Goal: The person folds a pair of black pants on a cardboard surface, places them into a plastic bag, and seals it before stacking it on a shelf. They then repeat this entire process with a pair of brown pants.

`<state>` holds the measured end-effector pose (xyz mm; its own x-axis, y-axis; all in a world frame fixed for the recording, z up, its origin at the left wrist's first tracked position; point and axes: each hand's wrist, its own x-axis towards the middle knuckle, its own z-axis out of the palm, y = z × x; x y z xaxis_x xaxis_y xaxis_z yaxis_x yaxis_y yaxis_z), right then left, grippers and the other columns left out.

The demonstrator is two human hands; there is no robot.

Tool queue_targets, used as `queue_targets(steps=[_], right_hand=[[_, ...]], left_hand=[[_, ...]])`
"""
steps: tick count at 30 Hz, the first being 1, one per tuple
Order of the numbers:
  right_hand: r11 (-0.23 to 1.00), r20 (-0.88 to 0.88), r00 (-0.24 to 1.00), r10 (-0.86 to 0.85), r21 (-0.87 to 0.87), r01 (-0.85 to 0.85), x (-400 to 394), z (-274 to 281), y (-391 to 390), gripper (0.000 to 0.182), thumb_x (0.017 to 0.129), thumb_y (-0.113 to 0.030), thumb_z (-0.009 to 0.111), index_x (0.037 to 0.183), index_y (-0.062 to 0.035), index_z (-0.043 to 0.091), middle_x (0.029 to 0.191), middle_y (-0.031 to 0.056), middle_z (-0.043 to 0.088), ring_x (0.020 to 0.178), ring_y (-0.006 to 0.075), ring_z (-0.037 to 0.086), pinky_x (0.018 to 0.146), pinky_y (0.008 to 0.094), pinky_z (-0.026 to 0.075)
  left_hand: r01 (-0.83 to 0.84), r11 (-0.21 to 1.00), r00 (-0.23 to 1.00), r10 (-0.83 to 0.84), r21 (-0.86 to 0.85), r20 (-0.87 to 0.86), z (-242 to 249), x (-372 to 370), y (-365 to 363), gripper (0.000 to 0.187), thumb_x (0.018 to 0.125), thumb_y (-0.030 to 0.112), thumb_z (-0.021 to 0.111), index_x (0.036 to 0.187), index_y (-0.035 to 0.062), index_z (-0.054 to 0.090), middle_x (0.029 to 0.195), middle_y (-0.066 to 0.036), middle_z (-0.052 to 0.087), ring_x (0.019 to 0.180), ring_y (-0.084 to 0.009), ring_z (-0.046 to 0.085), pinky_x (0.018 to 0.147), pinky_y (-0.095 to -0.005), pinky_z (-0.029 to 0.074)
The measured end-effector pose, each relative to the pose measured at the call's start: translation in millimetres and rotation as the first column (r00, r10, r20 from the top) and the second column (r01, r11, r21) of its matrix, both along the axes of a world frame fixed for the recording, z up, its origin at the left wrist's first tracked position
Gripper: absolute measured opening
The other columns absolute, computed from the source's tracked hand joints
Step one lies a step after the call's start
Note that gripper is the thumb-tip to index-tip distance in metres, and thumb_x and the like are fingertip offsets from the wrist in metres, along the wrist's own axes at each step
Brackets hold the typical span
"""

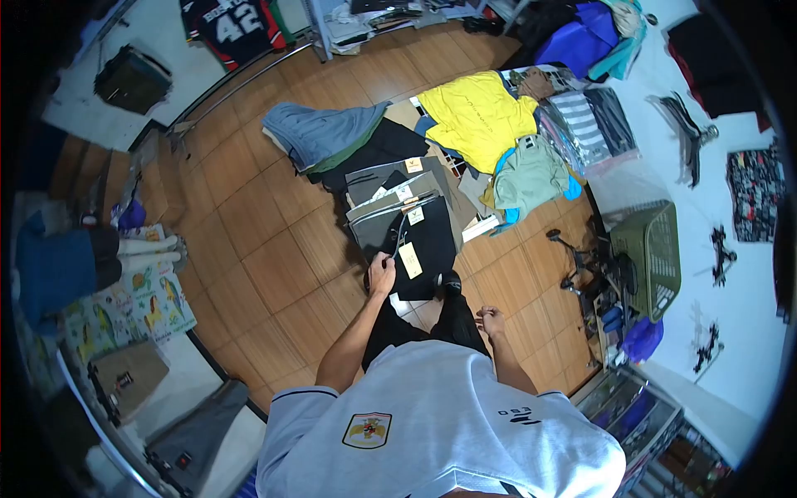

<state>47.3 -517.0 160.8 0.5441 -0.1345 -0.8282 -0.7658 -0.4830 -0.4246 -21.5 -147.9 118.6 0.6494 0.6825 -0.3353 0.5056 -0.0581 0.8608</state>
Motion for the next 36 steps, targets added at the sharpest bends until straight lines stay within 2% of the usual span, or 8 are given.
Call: queue_targets(steps=[10, 17, 20, 26, 29, 31, 34, 36], right_hand=[[0.934, 0.072, 0.970, 0.231, 0.262, -0.242, 208, -67, -32, 0.018, 0.099, -0.008, 0.054, 0.116, -0.0032, 0.058, 0.091, 0.0109, 0.068, 0.071, 0.0200, 0.069, 0.051, 0.0308, 0.048], [0.822, 0.083, 0.855, 0.512, 0.243, -0.516, 272, -36, -6, 0.032, 0.098, -0.013, 0.059, 0.128, -0.0022, 0.056, 0.104, 0.0132, 0.072, 0.080, 0.0213, 0.072, 0.058, 0.0306, 0.053], [0.727, 0.091, 0.763, 0.640, 0.249, -0.640, 266, -53, 5, 0.043, 0.096, -0.012, 0.061, 0.137, -0.0032, 0.053, 0.114, 0.0143, 0.072, 0.086, 0.0226, 0.073, 0.063, 0.0316, 0.055], [0.486, 0.270, 0.566, 0.779, 0.311, -0.817, 227, -84, 49, 0.066, 0.085, 0.007, 0.064, 0.146, -0.0131, 0.053, 0.122, 0.0129, 0.070, 0.096, 0.0212, 0.068, 0.072, 0.0329, 0.058], [0.175, 0.174, 0.313, 0.934, 0.540, -0.823, 213, -44, 76, 0.060, 0.083, 0.005, 0.068, 0.140, -0.0097, 0.060, 0.113, 0.0102, 0.070, 0.089, 0.0195, 0.067, 0.076, 0.0319, 0.054], [0.149, 0.037, 0.202, 0.979, 0.546, -0.824, 197, -30, 87, 0.036, 0.081, -0.005, 0.082, 0.115, -0.0060, 0.069, 0.093, 0.0005, 0.071, 0.080, 0.0132, 0.062, 0.071, 0.0284, 0.050], [-0.153, 0.298, -0.032, 0.954, 0.393, -0.907, 166, 1, 86, 0.023, 0.082, -0.011, 0.086, 0.100, -0.0050, 0.073, 0.086, -0.0012, 0.070, 0.069, 0.0107, 0.058, 0.066, 0.0271, 0.048], [-0.263, 0.460, -0.041, 0.887, 0.429, -0.864, 136, 3, 85, 0.024, 0.084, -0.008, 0.085, 0.104, -0.0035, 0.074, 0.089, 0.0010, 0.072, 0.070, 0.0090, 0.059, 0.064, 0.0273, 0.049]], left_hand=[[-0.409, 0.905, 0.910, 0.414, 0.118, -0.019, 54, 13, -95, 0.019, 0.099, 0.014, 0.048, 0.093, -0.0026, 0.055, 0.078, -0.020, 0.057, 0.074, -0.0313, 0.059, 0.071, -0.0436, 0.047], [-0.627, 0.760, 0.777, 0.593, 0.173, 0.209, 81, 6, -168, 0.015, 0.100, 0.011, 0.048, 0.091, 0.0007, 0.053, 0.075, -0.008, 0.048, 0.075, -0.0168, 0.048, 0.070, -0.0391, 0.043], [-0.631, 0.774, 0.773, 0.623, 0.048, 0.122, 124, -11, -205, 0.012, 0.097, 0.009, 0.045, 0.087, 0.0022, 0.049, 0.076, -0.004, 0.043, 0.077, -0.0134, 0.045, 0.070, -0.0353, 0.042], [-0.705, 0.708, 0.705, 0.694, 0.042, 0.147, 197, -44, -294, 0.008, 0.091, 0.005, 0.044, 0.083, 0.0044, 0.043, 0.074, -0.003, 0.038, 0.075, -0.0129, 0.040, 0.068, -0.0345, 0.039], [-0.793, 0.605, 0.608, 0.777, 0.074, 0.163, 225, -69, -337, 0.007, 0.089, 0.004, 0.043, 0.082, 0.0051, 0.043, 0.075, -0.003, 0.039, 0.075, -0.0136, 0.041, 0.069, -0.0347, 0.040], [-0.855, 0.510, 0.518, 0.836, 0.092, 0.182, 229, -93, -367, 0.005, 0.087, 0.004, 0.043, 0.082, 0.0053, 0.043, 0.077, -0.003, 0.044, 0.078, -0.0141, 0.044, 0.072, -0.0343, 0.042], [-0.934, 0.352, 0.355, 0.898, 0.058, 0.261, 253, -115, -416, 0.004, 0.087, 0.004, 0.043, 0.084, 0.0052, 0.042, 0.080, -0.005, 0.051, 0.083, -0.0148, 0.048, 0.078, -0.0333, 0.044], [-0.963, 0.271, 0.263, 0.920, 0.015, 0.291, 266, -129, -452, 0.004, 0.087, 0.003, 0.044, 0.085, 0.0051, 0.041, 0.086, -0.010, 0.059, 0.090, -0.0156, 0.053, 0.085, -0.0314, 0.044]])
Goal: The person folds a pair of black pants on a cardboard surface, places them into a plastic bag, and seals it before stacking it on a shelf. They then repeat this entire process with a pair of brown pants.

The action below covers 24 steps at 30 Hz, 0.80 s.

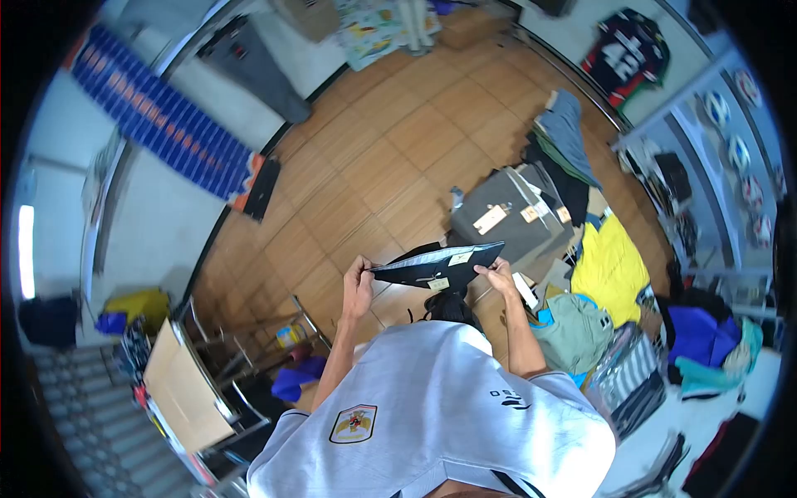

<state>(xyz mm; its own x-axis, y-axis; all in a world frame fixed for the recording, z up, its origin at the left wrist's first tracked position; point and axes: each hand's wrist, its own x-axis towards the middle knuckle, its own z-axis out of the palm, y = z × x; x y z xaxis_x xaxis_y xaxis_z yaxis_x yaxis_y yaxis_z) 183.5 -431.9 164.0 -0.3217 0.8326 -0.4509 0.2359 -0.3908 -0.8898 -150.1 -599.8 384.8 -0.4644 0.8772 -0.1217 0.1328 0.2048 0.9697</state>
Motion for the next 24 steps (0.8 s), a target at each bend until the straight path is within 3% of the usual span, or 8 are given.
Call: queue_targets(steps=[1, 2, 5, 8, 9, 11, 16, 24], right_hand=[[0.996, -0.045, 0.999, 0.021, 0.083, -0.017, -16, 4, -2, 0.024, 0.084, -0.006, 0.084, 0.107, -0.0027, 0.075, 0.091, 0.0021, 0.073, 0.071, 0.0081, 0.060, 0.063, 0.0274, 0.049], [0.985, 0.234, 0.970, 0.065, 0.138, -0.099, -26, 10, 2, 0.026, 0.081, -0.015, 0.088, 0.102, -0.0021, 0.078, 0.086, 0.0026, 0.074, 0.071, 0.0114, 0.060, 0.068, 0.0291, 0.051], [0.898, 0.285, 0.957, 0.046, 0.408, -0.165, -92, 92, -18, 0.026, 0.083, -0.013, 0.086, 0.103, 0.0011, 0.076, 0.093, 0.0083, 0.079, 0.076, 0.0143, 0.069, 0.073, 0.0313, 0.055], [0.850, 0.211, 0.974, 0.086, 0.494, -0.182, -164, 162, -52, 0.018, 0.088, -0.006, 0.078, 0.102, 0.0039, 0.074, 0.089, 0.0140, 0.079, 0.074, 0.0178, 0.072, 0.072, 0.0328, 0.056], [0.824, 0.332, 0.939, 0.086, 0.507, -0.254, -183, 138, -50, 0.013, 0.090, -0.003, 0.076, 0.101, 0.0036, 0.074, 0.084, 0.0137, 0.078, 0.071, 0.0175, 0.072, 0.069, 0.0336, 0.056], [0.848, 0.102, 0.985, 0.136, 0.503, -0.169, -228, 190, -92, 0.012, 0.090, -0.003, 0.075, 0.100, 0.0033, 0.074, 0.081, 0.0126, 0.077, 0.068, 0.0152, 0.070, 0.066, 0.0339, 0.055], [0.773, -0.074, 0.958, 0.276, 0.610, -0.175, -337, 212, -169, 0.012, 0.093, 0.002, 0.070, 0.103, 0.0056, 0.072, 0.084, 0.0107, 0.076, 0.069, 0.0129, 0.068, 0.062, 0.0329, 0.057], [0.743, -0.384, 0.725, 0.572, 0.617, -0.259, -490, 288, -316, 0.007, 0.097, 0.003, 0.067, 0.102, 0.0055, 0.069, 0.087, 0.0113, 0.075, 0.070, 0.0118, 0.068, 0.065, 0.0277, 0.057]], left_hand=[[-0.063, 0.998, 0.998, 0.063, 0.024, 0.015, 2, -6, -20, 0.005, 0.087, 0.002, 0.044, 0.085, 0.0051, 0.040, 0.086, -0.010, 0.059, 0.091, -0.0158, 0.054, 0.085, -0.0312, 0.045], [-0.123, 0.991, 0.992, 0.122, 0.050, 0.030, 3, -12, -41, 0.006, 0.087, 0.001, 0.044, 0.085, 0.0052, 0.040, 0.086, -0.010, 0.059, 0.091, -0.0161, 0.055, 0.084, -0.0311, 0.045], [-0.270, 0.954, 0.962, 0.273, 0.129, -0.006, 17, -30, -105, 0.006, 0.087, 0.001, 0.044, 0.087, 0.0060, 0.040, 0.088, -0.009, 0.062, 0.089, -0.0146, 0.054, 0.085, -0.0301, 0.044], [-0.388, 0.902, 0.913, 0.404, 0.190, -0.051, 35, -45, -178, 0.006, 0.087, 0.001, 0.044, 0.089, 0.0055, 0.041, 0.092, -0.010, 0.065, 0.089, -0.0139, 0.053, 0.087, -0.0294, 0.044], [-0.422, 0.881, 0.894, 0.444, 0.212, -0.065, 42, -50, -202, 0.006, 0.087, 0.001, 0.044, 0.089, 0.0050, 0.041, 0.093, -0.011, 0.066, 0.089, -0.0139, 0.053, 0.087, -0.0293, 0.045], [-0.479, 0.838, 0.863, 0.504, 0.262, -0.033, 60, -53, -251, 0.006, 0.087, -0.001, 0.045, 0.089, 0.0040, 0.043, 0.096, -0.012, 0.068, 0.091, -0.0132, 0.054, 0.087, -0.0287, 0.045], [-0.572, 0.727, 0.795, 0.605, 0.379, 0.040, 98, -60, -369, 0.007, 0.089, -0.004, 0.048, 0.093, 0.0017, 0.046, 0.104, -0.014, 0.071, 0.095, -0.0106, 0.054, 0.088, -0.0259, 0.045], [-0.687, 0.507, 0.589, 0.808, 0.520, -0.010, 163, -48, -513, 0.008, 0.094, 0.003, 0.056, 0.097, 0.0003, 0.049, 0.111, -0.015, 0.071, 0.092, -0.0090, 0.055, 0.084, -0.0263, 0.049]])
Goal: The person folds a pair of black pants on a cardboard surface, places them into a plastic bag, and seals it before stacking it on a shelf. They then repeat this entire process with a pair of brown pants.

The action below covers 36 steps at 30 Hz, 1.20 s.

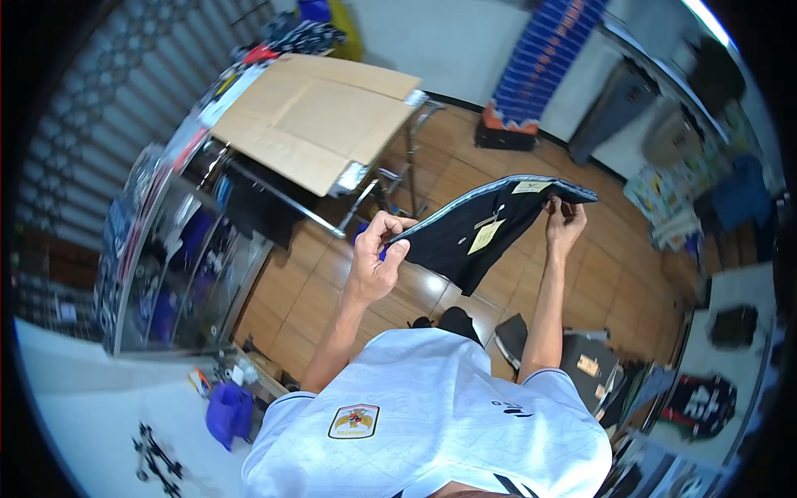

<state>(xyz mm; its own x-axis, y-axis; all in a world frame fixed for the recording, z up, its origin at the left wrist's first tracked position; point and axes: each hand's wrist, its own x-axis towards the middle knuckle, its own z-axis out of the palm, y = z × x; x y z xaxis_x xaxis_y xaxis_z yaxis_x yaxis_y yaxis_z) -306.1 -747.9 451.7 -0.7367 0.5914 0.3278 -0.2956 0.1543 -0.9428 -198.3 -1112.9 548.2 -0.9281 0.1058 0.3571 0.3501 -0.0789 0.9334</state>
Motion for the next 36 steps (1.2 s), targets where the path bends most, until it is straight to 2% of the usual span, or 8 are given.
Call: queue_targets(steps=[6, 7, 9, 10, 18, 28, 31, 36], right_hand=[[0.964, -0.167, 0.964, 0.209, 0.202, -0.174, -115, 66, -101, 0.007, 0.096, 0.002, 0.070, 0.103, 0.0038, 0.070, 0.086, 0.0079, 0.073, 0.075, 0.0111, 0.069, 0.068, 0.0271, 0.059], [0.955, -0.195, 0.953, 0.233, 0.230, -0.187, -130, 83, -119, 0.008, 0.096, 0.002, 0.071, 0.104, 0.0033, 0.071, 0.086, 0.0073, 0.072, 0.077, 0.0108, 0.069, 0.069, 0.0270, 0.059], [0.957, -0.141, 0.959, 0.244, 0.193, -0.215, -160, 108, -154, 0.011, 0.096, 0.001, 0.072, 0.106, 0.0040, 0.071, 0.091, 0.0077, 0.074, 0.080, 0.0121, 0.070, 0.076, 0.0273, 0.060], [0.953, -0.228, 0.932, 0.283, 0.178, -0.246, -181, 113, -171, 0.011, 0.096, 0.002, 0.072, 0.106, 0.0042, 0.070, 0.092, 0.0080, 0.074, 0.082, 0.0123, 0.070, 0.076, 0.0274, 0.060], [0.926, -0.369, 0.852, 0.372, 0.086, -0.367, -316, 129, -305, 0.007, 0.096, 0.003, 0.072, 0.102, 0.0052, 0.070, 0.094, 0.0091, 0.074, 0.086, 0.0126, 0.069, 0.075, 0.0273, 0.059], [0.948, -0.059, 0.975, 0.215, 0.253, -0.194, -431, -1, -470, 0.028, 0.091, -0.019, 0.081, 0.089, 0.0032, 0.065, 0.071, 0.0018, 0.056, 0.066, 0.0141, 0.046, 0.062, 0.0338, 0.043], [0.893, 0.089, 0.956, 0.278, 0.343, -0.292, -447, -43, -502, 0.032, 0.090, -0.016, 0.079, 0.115, 0.0026, 0.072, 0.099, 0.0191, 0.074, 0.085, 0.0255, 0.071, 0.080, 0.0370, 0.055], [0.792, 0.297, 0.898, 0.325, 0.433, -0.430, -364, -21, -534, 0.048, 0.090, -0.013, 0.076, 0.134, 0.0003, 0.061, 0.130, 0.0256, 0.065, 0.114, 0.0369, 0.068, 0.094, 0.0431, 0.057]], left_hand=[[-0.227, 0.973, 0.970, 0.230, 0.042, -0.083, 39, -9, -75, 0.008, 0.100, 0.004, 0.058, 0.106, 0.0007, 0.053, 0.114, -0.011, 0.068, 0.086, -0.0040, 0.050, 0.075, -0.0222, 0.044], [-0.262, 0.965, 0.960, 0.258, -0.025, -0.108, 48, -14, -89, 0.015, 0.101, 0.006, 0.063, 0.109, -0.0032, 0.055, 0.116, -0.015, 0.072, 0.099, -0.0108, 0.065, 0.088, -0.0282, 0.055], [-0.354, 0.935, 0.923, 0.342, -0.039, -0.179, 58, -28, -112, 0.015, 0.101, 0.005, 0.064, 0.110, -0.0033, 0.055, 0.110, -0.012, 0.072, 0.092, -0.0081, 0.065, 0.082, -0.0249, 0.055], [-0.339, 0.941, 0.923, 0.328, -0.021, -0.199, 60, -38, -125, 0.011, 0.103, 0.003, 0.063, 0.108, 0.0027, 0.054, 0.114, -0.005, 0.068, 0.081, -0.0001, 0.047, 0.067, -0.0165, 0.040], [-0.462, 0.887, 0.857, 0.443, -0.009, -0.264, 80, -141, -237, 0.013, 0.103, 0.007, 0.065, 0.110, 0.0038, 0.054, 0.104, 0.000, 0.063, 0.086, -0.0010, 0.053, 0.068, -0.0171, 0.041], [-0.561, 0.805, 0.822, 0.569, -0.192, -0.016, -22, -258, -387, 0.013, 0.103, 0.010, 0.064, 0.104, -0.0005, 0.055, 0.085, 0.000, 0.056, 0.078, -0.0063, 0.051, 0.069, -0.0248, 0.045], [-0.553, 0.811, 0.823, 0.567, -0.189, 0.025, -95, -286, -427, 0.015, 0.102, 0.012, 0.064, 0.101, -0.0002, 0.056, 0.082, -0.001, 0.057, 0.075, -0.0087, 0.052, 0.068, -0.0267, 0.046], [-0.461, 0.883, 0.792, 0.456, -0.091, 0.405, -159, -296, -457, 0.016, 0.103, 0.014, 0.065, 0.104, 0.0010, 0.055, 0.087, -0.002, 0.062, 0.078, -0.0073, 0.058, 0.068, -0.0265, 0.051]])
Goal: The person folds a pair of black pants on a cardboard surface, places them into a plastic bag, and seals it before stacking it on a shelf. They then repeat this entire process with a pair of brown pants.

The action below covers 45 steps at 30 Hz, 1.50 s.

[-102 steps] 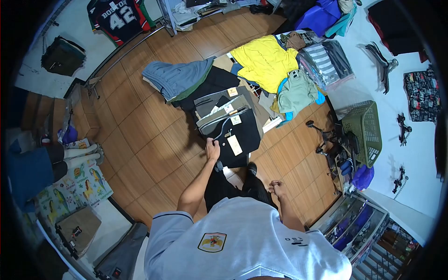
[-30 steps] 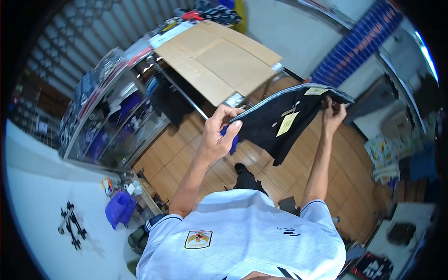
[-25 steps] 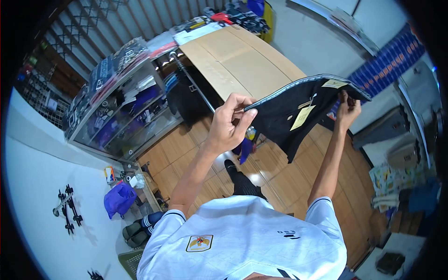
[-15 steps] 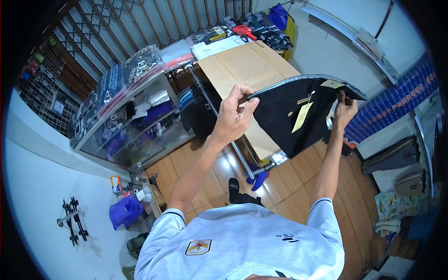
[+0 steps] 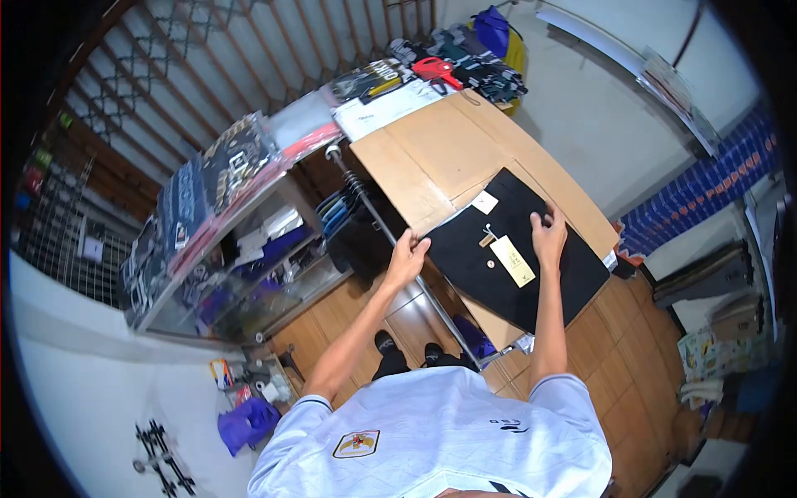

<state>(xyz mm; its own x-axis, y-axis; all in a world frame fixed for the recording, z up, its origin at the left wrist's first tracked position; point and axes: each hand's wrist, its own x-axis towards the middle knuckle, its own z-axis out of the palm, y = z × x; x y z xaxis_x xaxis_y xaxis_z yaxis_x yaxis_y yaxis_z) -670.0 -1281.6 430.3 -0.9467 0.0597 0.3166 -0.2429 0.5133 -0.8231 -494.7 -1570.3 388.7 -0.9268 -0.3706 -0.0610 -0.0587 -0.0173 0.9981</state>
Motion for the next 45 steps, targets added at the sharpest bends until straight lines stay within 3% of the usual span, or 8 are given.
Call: queue_targets(steps=[3, 8, 14, 17, 29, 34, 38, 45], right_hand=[[0.992, -0.075, 0.997, -0.022, 0.123, 0.031, 45, -12, 7, 0.047, 0.090, -0.011, 0.075, 0.134, -0.0004, 0.060, 0.132, 0.0229, 0.063, 0.117, 0.0398, 0.065, 0.100, 0.0442, 0.053], [0.901, -0.008, 0.956, -0.294, 0.331, 0.279, 132, -27, 13, 0.047, 0.092, -0.014, 0.074, 0.135, -0.0013, 0.060, 0.139, 0.0220, 0.059, 0.136, 0.0407, 0.051, 0.115, 0.0481, 0.040], [0.749, 0.093, 0.839, -0.536, 0.511, 0.422, 199, -48, -19, 0.050, 0.100, -0.029, 0.065, 0.143, -0.0048, 0.057, 0.158, 0.0181, 0.046, 0.152, 0.0375, 0.035, 0.124, 0.0592, 0.022], [0.728, 0.090, 0.811, -0.578, 0.507, 0.462, 201, -53, -29, 0.049, 0.100, -0.028, 0.064, 0.144, -0.0070, 0.058, 0.159, 0.0174, 0.045, 0.153, 0.0368, 0.033, 0.125, 0.0601, 0.019], [0.634, 0.115, 0.720, -0.685, 0.581, 0.510, 178, -41, -49, 0.049, 0.097, -0.021, 0.060, 0.143, -0.0068, 0.059, 0.158, 0.0197, 0.044, 0.151, 0.0413, 0.032, 0.123, 0.0653, 0.019], [0.642, 0.142, 0.703, -0.697, 0.559, 0.524, 175, -36, -49, 0.046, 0.096, -0.020, 0.062, 0.140, -0.0061, 0.061, 0.156, 0.0202, 0.046, 0.150, 0.0410, 0.034, 0.123, 0.0654, 0.020], [0.670, 0.152, 0.713, -0.685, 0.516, 0.534, 170, -27, -49, 0.043, 0.095, -0.018, 0.066, 0.135, -0.0041, 0.064, 0.150, 0.0209, 0.051, 0.146, 0.0404, 0.041, 0.122, 0.0621, 0.025], [0.707, 0.120, 0.709, -0.695, 0.295, 0.643, 148, -12, -67, 0.039, 0.092, -0.011, 0.069, 0.130, -0.0011, 0.066, 0.139, 0.0216, 0.060, 0.135, 0.0398, 0.051, 0.116, 0.0506, 0.036]], left_hand=[[0.059, 0.996, 0.990, -0.067, 0.069, 0.122, -20, -8, -18, 0.019, 0.100, 0.014, 0.067, 0.107, 0.0010, 0.055, 0.088, -0.003, 0.064, 0.079, -0.0096, 0.062, 0.067, -0.0279, 0.053], [0.289, 0.957, 0.942, -0.284, -0.003, 0.181, -15, -38, -44, 0.036, 0.099, 0.014, 0.067, 0.128, -0.0045, 0.057, 0.106, -0.011, 0.073, 0.103, -0.0149, 0.067, 0.095, -0.0288, 0.051], [0.484, 0.873, 0.870, -0.473, -0.062, 0.140, -28, -93, -49, 0.047, 0.096, 0.012, 0.072, 0.134, -0.0058, 0.050, 0.113, -0.017, 0.071, 0.102, -0.0190, 0.068, 0.092, -0.0329, 0.054], [0.512, 0.855, 0.848, -0.518, 0.082, 0.114, -24, -118, -36, 0.054, 0.095, 0.011, 0.074, 0.138, -0.0063, 0.045, 0.118, -0.020, 0.069, 0.102, -0.0212, 0.069, 0.092, -0.0343, 0.055], [0.479, 0.792, 0.875, -0.465, -0.379, 0.134, -35, -183, 7, 0.061, 0.087, 0.030, 0.085, 0.123, -0.0071, 0.054, 0.112, -0.030, 0.070, 0.110, -0.0419, 0.069, 0.096, -0.0430, 0.053], [0.470, 0.824, 0.876, -0.480, -0.317, 0.049, -58, -190, 6, 0.046, 0.092, 0.009, 0.079, 0.122, -0.0111, 0.052, 0.106, -0.023, 0.075, 0.094, -0.0231, 0.074, 0.083, -0.0315, 0.059], [0.568, 0.823, 0.814, -0.562, -0.001, 0.145, -20, -197, -2, 0.042, 0.093, 0.004, 0.077, 0.123, -0.0109, 0.052, 0.106, -0.019, 0.074, 0.093, -0.0191, 0.072, 0.082, -0.0292, 0.059], [0.581, 0.813, 0.809, -0.581, 0.027, 0.088, -14, -256, -48, 0.036, 0.090, 0.000, 0.078, 0.120, -0.0084, 0.058, 0.105, -0.015, 0.074, 0.091, -0.0167, 0.070, 0.083, -0.0282, 0.057]])
